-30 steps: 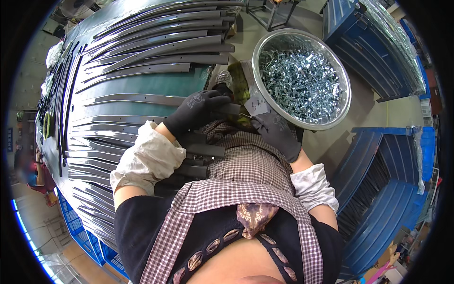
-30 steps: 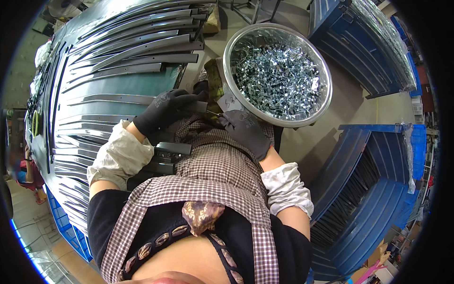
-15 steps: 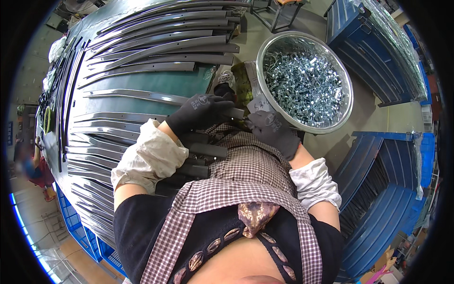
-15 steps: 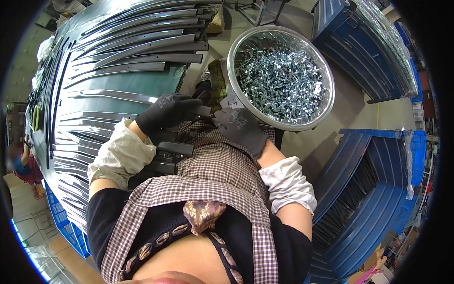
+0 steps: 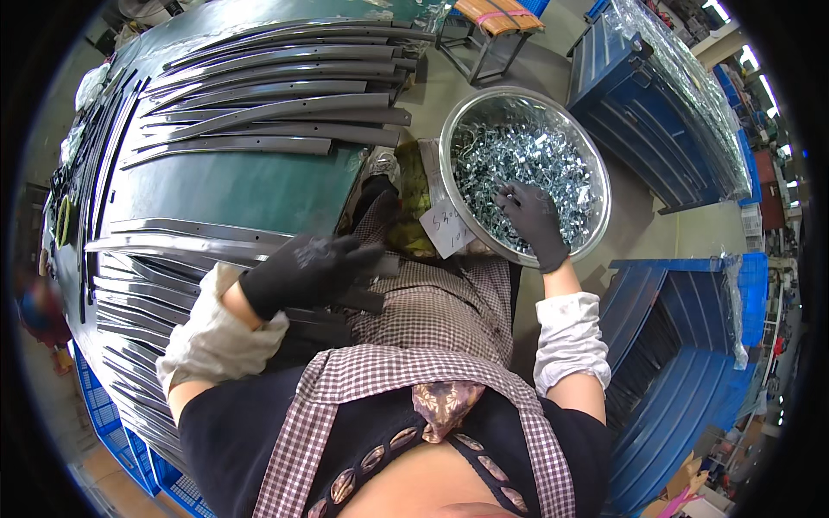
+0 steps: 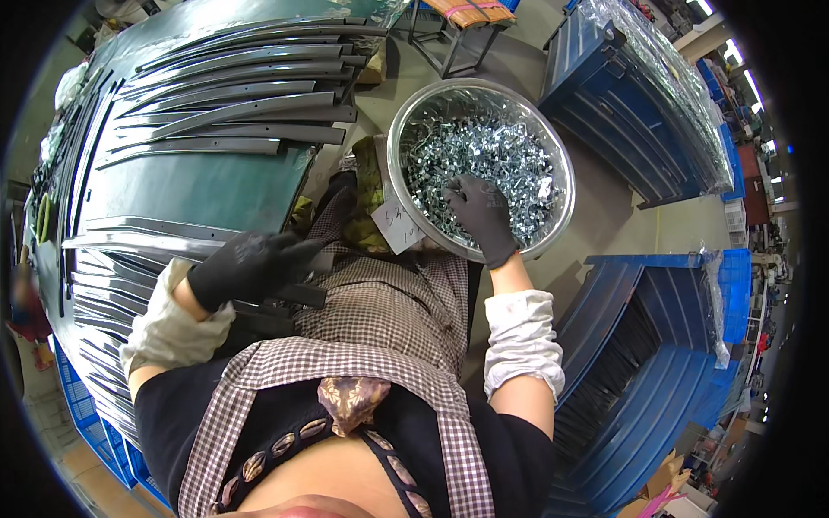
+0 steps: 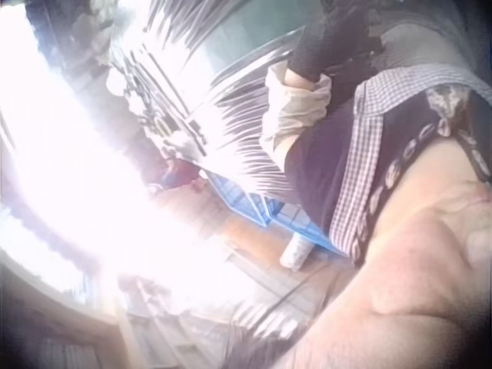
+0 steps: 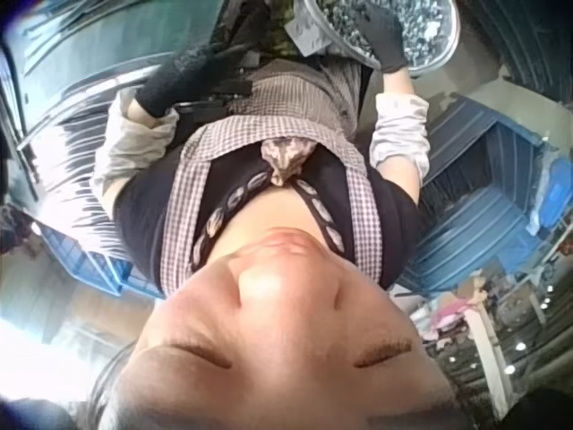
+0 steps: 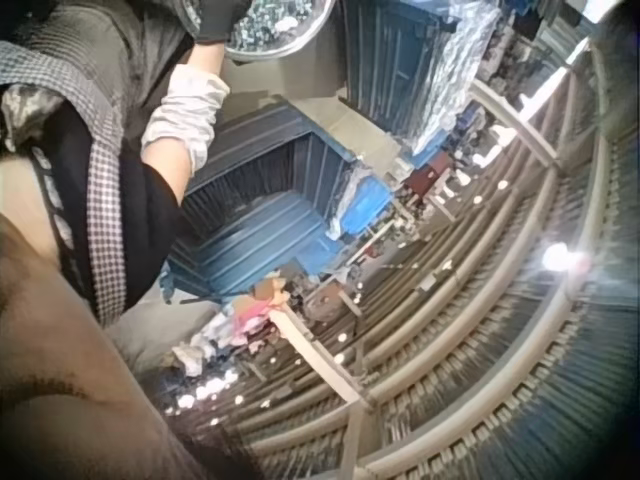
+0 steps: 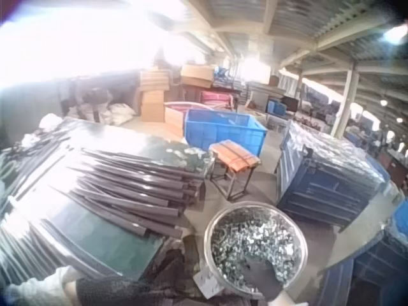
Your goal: The person repeatedly picks small metallic fasteners from a bowl and attaches them to long, curved metal strips on a workbench. The person wears gloves and an apron while performing this repetitive assembly task in a workshop setting.
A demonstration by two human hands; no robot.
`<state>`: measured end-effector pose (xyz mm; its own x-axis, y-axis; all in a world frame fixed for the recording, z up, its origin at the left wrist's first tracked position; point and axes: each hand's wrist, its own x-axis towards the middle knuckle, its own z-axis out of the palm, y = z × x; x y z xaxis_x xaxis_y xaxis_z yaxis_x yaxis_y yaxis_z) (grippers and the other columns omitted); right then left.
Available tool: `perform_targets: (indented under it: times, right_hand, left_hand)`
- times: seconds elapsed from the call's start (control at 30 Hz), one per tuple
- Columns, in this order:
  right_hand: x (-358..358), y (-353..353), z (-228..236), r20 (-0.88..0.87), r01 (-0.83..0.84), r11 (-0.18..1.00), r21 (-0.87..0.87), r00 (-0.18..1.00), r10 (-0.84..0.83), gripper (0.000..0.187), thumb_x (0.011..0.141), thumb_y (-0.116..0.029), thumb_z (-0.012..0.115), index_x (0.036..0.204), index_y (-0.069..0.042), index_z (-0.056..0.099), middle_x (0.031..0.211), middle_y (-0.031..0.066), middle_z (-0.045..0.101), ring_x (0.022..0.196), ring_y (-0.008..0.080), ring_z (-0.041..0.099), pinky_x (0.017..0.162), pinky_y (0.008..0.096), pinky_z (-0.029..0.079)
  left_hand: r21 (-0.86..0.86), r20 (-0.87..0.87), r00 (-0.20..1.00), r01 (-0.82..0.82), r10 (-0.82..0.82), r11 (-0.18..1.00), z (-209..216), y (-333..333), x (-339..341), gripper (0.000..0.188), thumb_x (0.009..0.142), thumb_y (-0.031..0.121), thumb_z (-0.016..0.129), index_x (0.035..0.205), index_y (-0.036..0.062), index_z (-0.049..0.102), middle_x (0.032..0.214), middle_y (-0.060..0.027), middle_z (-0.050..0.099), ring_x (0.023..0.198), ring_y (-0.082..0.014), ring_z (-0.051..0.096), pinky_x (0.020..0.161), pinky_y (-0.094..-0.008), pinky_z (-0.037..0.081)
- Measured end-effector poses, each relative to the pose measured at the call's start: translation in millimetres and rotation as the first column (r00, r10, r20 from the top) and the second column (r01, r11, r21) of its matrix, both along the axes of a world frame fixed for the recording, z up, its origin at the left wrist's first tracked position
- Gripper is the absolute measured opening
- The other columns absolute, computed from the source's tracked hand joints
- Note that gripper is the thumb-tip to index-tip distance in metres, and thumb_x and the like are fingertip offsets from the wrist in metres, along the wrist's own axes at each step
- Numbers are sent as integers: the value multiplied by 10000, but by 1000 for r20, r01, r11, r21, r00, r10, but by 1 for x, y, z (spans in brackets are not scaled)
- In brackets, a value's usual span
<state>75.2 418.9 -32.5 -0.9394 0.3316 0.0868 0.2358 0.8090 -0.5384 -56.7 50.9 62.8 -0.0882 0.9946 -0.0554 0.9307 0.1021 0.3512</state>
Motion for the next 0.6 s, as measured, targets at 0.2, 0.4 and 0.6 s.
perform_targets:
  times: [0.2,0.4,0.6]
  right_hand:
    - [-69,-3,-21,51,-21,989,146,999,14,419,889,-301,670,1261,-113,626,1139,157,684,1019,353,682,871,432,550]
    - [-88,-10,-36,146,2,957,290,988,-46,318,820,-201,656,1133,-146,657,1174,151,640,1046,372,659,866,470,541]
    - [-69,10,-45,-130,52,975,217,991,-24,231,884,-319,678,953,-99,672,1077,129,646,910,337,661,800,450,532]
  left_hand:
    - [-155,331,944,70,-15,985,24,-52,-25,419,869,293,737,1212,62,669,1147,-161,677,967,-302,692,808,-394,566]
    - [319,-340,796,-404,502,857,-7,-40,-140,614,837,335,767,1375,107,578,1367,-144,585,1255,-343,553,1042,-463,438]
    - [425,-383,717,-423,583,800,-74,-51,-202,681,812,312,769,1428,148,531,1469,-110,511,1333,-337,487,1077,-494,385]
